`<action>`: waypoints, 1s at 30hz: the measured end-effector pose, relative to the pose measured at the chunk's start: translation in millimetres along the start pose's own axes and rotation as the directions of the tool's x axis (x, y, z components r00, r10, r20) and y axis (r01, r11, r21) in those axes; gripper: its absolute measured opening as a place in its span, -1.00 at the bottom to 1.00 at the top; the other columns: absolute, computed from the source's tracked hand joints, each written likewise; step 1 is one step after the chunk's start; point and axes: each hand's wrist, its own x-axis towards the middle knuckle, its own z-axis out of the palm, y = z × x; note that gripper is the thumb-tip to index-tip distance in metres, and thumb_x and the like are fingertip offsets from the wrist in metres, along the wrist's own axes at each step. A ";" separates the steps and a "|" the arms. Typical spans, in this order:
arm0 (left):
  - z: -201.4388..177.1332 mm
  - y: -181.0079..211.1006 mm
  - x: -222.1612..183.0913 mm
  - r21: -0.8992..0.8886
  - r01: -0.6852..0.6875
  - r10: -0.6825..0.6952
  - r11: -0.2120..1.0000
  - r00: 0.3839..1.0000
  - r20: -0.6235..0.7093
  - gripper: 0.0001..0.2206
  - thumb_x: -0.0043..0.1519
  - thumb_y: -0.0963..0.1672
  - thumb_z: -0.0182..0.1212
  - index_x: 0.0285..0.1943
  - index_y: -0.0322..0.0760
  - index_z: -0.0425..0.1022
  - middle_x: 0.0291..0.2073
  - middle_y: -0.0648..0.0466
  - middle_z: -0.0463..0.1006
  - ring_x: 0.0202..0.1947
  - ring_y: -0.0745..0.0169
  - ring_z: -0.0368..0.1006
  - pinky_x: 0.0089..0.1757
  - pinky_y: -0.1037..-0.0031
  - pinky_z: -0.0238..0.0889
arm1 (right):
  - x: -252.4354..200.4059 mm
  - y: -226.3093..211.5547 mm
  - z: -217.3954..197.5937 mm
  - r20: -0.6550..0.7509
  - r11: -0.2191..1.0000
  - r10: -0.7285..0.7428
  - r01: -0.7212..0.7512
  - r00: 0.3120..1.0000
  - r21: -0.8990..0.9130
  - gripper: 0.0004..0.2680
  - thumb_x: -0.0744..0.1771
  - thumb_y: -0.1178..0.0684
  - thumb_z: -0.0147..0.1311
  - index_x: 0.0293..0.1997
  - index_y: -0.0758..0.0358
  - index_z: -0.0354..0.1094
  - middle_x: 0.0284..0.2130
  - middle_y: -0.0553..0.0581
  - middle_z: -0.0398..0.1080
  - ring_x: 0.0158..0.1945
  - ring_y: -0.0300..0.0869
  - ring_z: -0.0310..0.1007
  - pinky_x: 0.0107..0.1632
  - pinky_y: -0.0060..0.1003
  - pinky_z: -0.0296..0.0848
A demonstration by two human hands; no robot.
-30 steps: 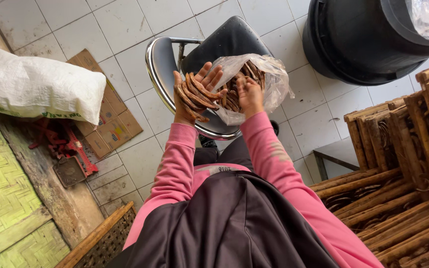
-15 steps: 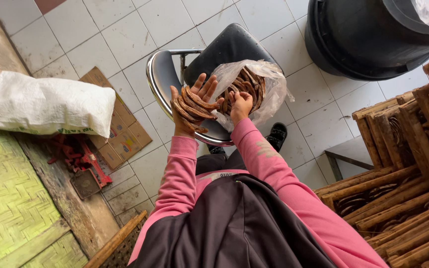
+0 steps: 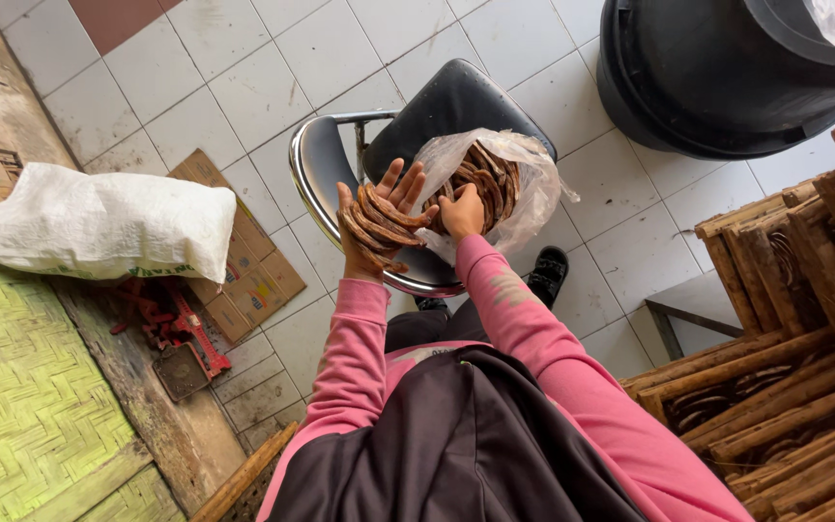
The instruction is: The person is removing dried fruit slices from a plastic bag by hand, stacking them onto a wooden tray, and placing the stacked slices back into the bag.
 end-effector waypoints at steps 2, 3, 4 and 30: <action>0.5 1.0 -1.8 0.000 -0.008 0.008 1.000 1.000 -0.016 -0.06 0.31 0.37 -0.51 0.60 -0.33 0.01 0.56 -0.27 0.01 0.56 -0.14 -0.02 0.32 -0.38 -0.14 | -2.4 -9.0 0.6 -0.016 0.999 -0.021 0.020 1.000 -0.047 -0.71 0.30 -0.07 0.26 -0.03 0.30 0.37 -0.12 0.32 0.50 -0.01 0.16 0.49 0.02 0.01 0.43; 0.8 1.8 -2.7 -0.001 -0.012 0.012 1.000 1.000 -0.025 -0.06 0.31 0.37 -0.51 0.60 -0.33 0.01 0.56 -0.27 0.01 0.55 -0.14 -0.02 0.32 -0.38 -0.14 | -3.0 -12.1 1.8 -0.023 0.997 -0.031 0.029 0.999 -0.071 -0.72 0.31 -0.08 0.25 -0.02 0.29 0.37 -0.11 0.32 0.49 -0.01 0.17 0.49 0.02 0.02 0.43; 1.1 2.6 -2.8 0.004 -0.015 0.015 1.000 0.999 -0.032 -0.07 0.31 0.37 -0.51 0.60 -0.33 0.02 0.55 -0.28 0.01 0.55 -0.14 -0.01 0.32 -0.38 -0.14 | -2.1 -14.8 3.3 -0.026 0.996 -0.044 0.042 0.999 -0.078 -0.72 0.30 -0.07 0.26 -0.03 0.30 0.38 -0.11 0.32 0.49 -0.01 0.17 0.49 0.02 0.01 0.43; -6.1 2.2 0.7 -0.003 -0.002 0.002 1.000 0.999 -0.038 -0.08 0.32 0.37 -0.51 0.60 -0.31 0.02 0.54 -0.27 0.05 0.53 -0.13 0.03 0.32 -0.38 -0.12 | 0.4 5.6 -0.7 -0.044 0.985 -0.160 0.163 0.986 0.049 -0.85 0.31 0.04 0.21 -0.09 0.19 0.44 -0.21 0.26 0.51 -0.13 0.13 0.52 -0.03 0.00 0.45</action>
